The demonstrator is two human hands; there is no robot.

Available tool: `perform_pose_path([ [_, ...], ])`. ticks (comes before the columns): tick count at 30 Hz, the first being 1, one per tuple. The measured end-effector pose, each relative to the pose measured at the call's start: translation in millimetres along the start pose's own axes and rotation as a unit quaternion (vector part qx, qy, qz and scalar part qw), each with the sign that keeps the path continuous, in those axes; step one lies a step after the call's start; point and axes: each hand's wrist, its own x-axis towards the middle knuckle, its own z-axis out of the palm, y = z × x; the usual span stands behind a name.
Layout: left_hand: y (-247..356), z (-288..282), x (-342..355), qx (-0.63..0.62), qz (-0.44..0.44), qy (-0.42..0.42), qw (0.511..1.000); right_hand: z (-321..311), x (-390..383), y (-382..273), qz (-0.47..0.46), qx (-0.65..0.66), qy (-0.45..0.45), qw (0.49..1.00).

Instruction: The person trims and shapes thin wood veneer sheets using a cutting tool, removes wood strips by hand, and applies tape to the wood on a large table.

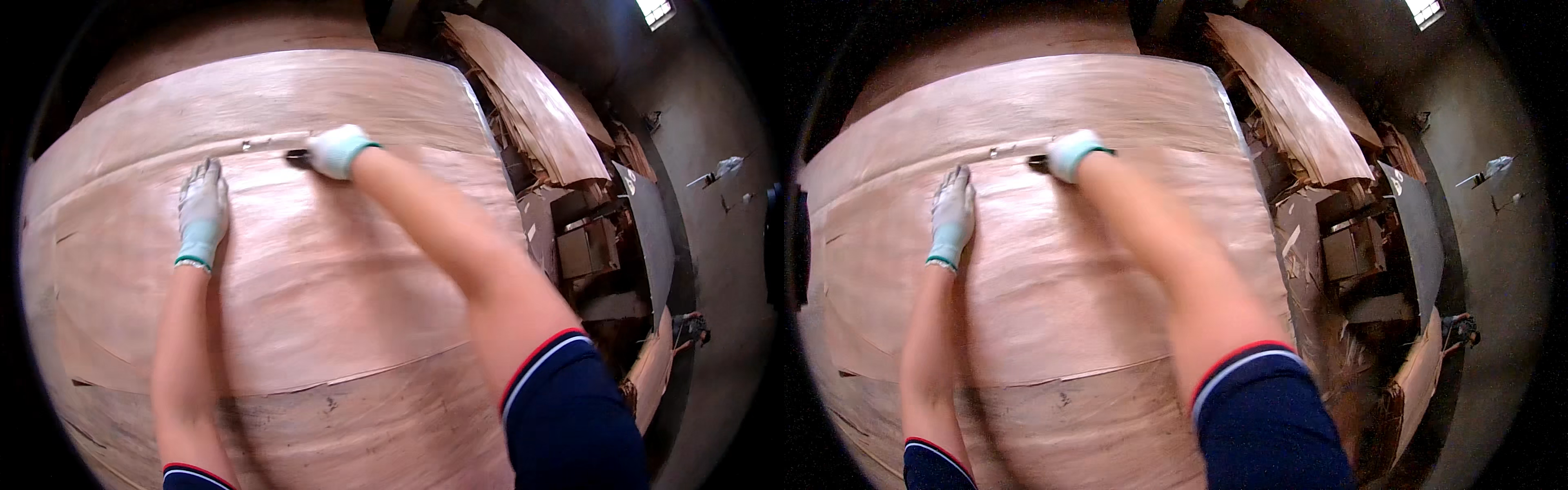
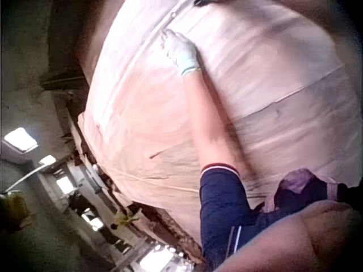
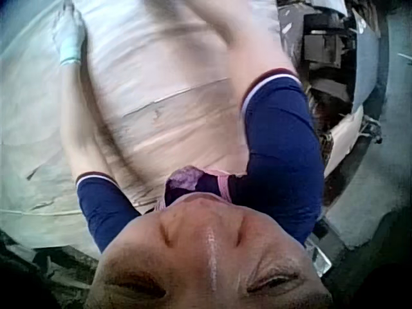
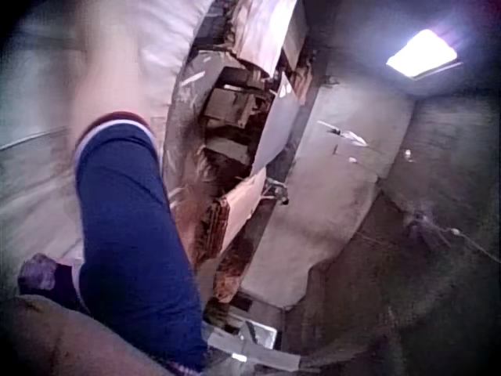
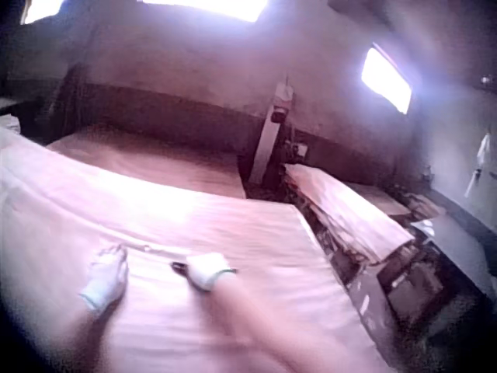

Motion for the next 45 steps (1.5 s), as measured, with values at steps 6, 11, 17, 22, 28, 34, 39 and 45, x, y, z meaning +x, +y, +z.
perform_pose_path([
  [6, 8, -4, 3, 0.018, -0.002, -0.010, 1.000, 49, -83, 183, 0.059, 0.008, -0.066, 0.996],
  [11, 10, -1, 6, -0.046, 0.030, 0.004, 0.998, 98, -140, 294, 0.120, 0.018, -0.064, 0.991],
  [17, 8, 6, 11, -0.032, 0.007, 0.018, 0.999, 176, -260, 402, 0.243, -0.266, -0.274, 0.892],
  [22, 7, -9, -2, -0.037, -0.029, 0.039, 0.998, 188, -272, 305, 0.390, 0.051, 0.278, 0.876],
  [28, 28, -22, 26, -0.046, -0.009, -0.044, 0.998, 67, -166, 53, -0.010, 0.156, 0.371, 0.916],
  [34, 6, -40, 73, 0.180, 0.069, 0.094, 0.977, 72, -133, -37, 0.023, 0.183, 0.307, 0.934],
  [39, -19, -55, 78, 0.261, -0.015, -0.135, 0.956, 88, -129, -33, 0.018, 0.204, 0.291, 0.934],
  [45, -54, -91, 53, 0.290, 0.085, 0.016, 0.953, 83, -130, -48, 0.040, 0.208, 0.303, 0.929],
])
